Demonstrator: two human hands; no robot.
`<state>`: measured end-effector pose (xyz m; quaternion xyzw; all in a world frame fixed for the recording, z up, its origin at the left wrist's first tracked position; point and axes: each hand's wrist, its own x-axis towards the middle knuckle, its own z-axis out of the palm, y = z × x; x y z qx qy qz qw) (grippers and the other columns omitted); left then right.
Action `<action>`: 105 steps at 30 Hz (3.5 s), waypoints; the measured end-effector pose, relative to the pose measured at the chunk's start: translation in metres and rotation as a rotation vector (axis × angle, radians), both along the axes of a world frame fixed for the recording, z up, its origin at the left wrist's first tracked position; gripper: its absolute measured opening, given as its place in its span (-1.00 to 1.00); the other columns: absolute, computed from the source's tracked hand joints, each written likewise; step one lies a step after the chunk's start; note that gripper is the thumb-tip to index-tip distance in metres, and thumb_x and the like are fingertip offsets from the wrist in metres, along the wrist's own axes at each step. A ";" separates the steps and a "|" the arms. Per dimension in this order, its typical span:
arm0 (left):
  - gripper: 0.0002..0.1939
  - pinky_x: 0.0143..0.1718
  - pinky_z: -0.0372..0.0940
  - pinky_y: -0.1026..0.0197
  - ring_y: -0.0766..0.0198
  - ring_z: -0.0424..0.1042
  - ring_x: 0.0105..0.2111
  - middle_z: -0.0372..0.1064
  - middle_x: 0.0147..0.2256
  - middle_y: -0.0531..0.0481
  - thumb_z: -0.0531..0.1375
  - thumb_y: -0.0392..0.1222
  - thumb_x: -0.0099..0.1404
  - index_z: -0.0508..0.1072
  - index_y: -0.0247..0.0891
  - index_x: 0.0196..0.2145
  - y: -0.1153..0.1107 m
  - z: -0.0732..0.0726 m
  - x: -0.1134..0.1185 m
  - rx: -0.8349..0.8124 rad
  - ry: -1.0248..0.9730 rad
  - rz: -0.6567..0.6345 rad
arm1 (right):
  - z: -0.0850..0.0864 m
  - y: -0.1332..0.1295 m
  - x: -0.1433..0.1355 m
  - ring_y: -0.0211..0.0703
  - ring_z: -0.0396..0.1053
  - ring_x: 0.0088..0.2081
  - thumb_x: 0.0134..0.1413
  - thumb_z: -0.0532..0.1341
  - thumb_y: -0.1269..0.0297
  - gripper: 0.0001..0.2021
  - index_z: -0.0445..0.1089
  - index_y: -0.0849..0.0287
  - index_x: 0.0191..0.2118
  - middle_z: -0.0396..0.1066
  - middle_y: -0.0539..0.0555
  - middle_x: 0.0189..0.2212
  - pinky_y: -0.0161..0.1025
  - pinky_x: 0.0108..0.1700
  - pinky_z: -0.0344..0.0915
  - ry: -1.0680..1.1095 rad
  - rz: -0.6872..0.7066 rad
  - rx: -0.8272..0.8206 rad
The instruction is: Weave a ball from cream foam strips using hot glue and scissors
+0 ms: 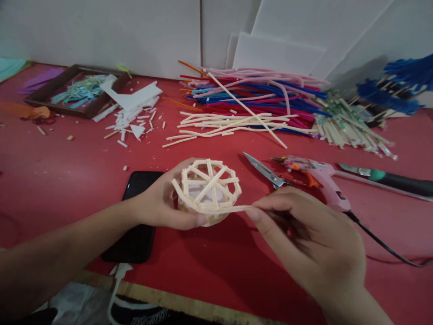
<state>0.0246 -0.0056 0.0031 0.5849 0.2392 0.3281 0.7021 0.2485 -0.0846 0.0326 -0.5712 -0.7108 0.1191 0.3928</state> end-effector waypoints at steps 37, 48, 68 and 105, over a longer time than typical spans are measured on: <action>-0.27 0.03 0.44 0.03 -0.01 0.55 0.00 0.52 -0.02 -0.20 0.42 -0.41 -0.04 0.36 -0.21 0.10 -0.001 -0.008 -0.009 0.047 -0.092 -0.182 | -0.003 0.010 0.020 -0.26 0.47 -0.48 0.19 0.29 0.31 -0.92 0.49 -0.06 -0.23 0.53 -0.05 -0.41 -0.35 -0.54 0.34 -0.066 0.262 0.099; -0.21 0.03 0.45 -0.03 -0.11 0.52 0.05 0.49 0.05 -0.28 0.42 -0.41 -0.06 0.34 -0.22 0.15 0.000 -0.007 -0.013 -0.024 -0.045 -0.237 | 0.000 0.009 0.013 -0.21 0.50 -0.48 0.21 0.28 0.27 -0.94 0.49 -0.06 -0.27 0.54 -0.05 -0.43 -0.32 -0.49 0.42 -0.042 0.246 0.054; -0.02 0.14 0.41 -0.07 -0.10 0.47 0.16 0.41 0.16 -0.23 0.41 -0.48 -0.06 0.18 -0.10 0.28 -0.001 -0.003 -0.011 -0.056 -0.083 -0.326 | 0.005 0.017 0.016 -0.23 0.56 -0.45 0.25 0.19 0.36 -0.84 0.50 -0.03 -0.21 0.59 -0.02 -0.44 -0.38 -0.47 0.46 -0.095 0.463 0.036; -0.76 0.03 0.42 0.01 0.09 0.47 -0.01 0.43 -0.06 -0.23 0.28 -0.20 0.28 0.40 -0.26 -0.10 0.000 -0.003 -0.008 1.252 0.455 0.378 | -0.025 0.025 0.014 -0.18 0.58 -0.29 0.37 0.09 0.34 -0.86 0.41 0.07 -0.11 0.59 0.06 -0.28 -0.30 -0.27 0.48 -0.319 0.281 0.101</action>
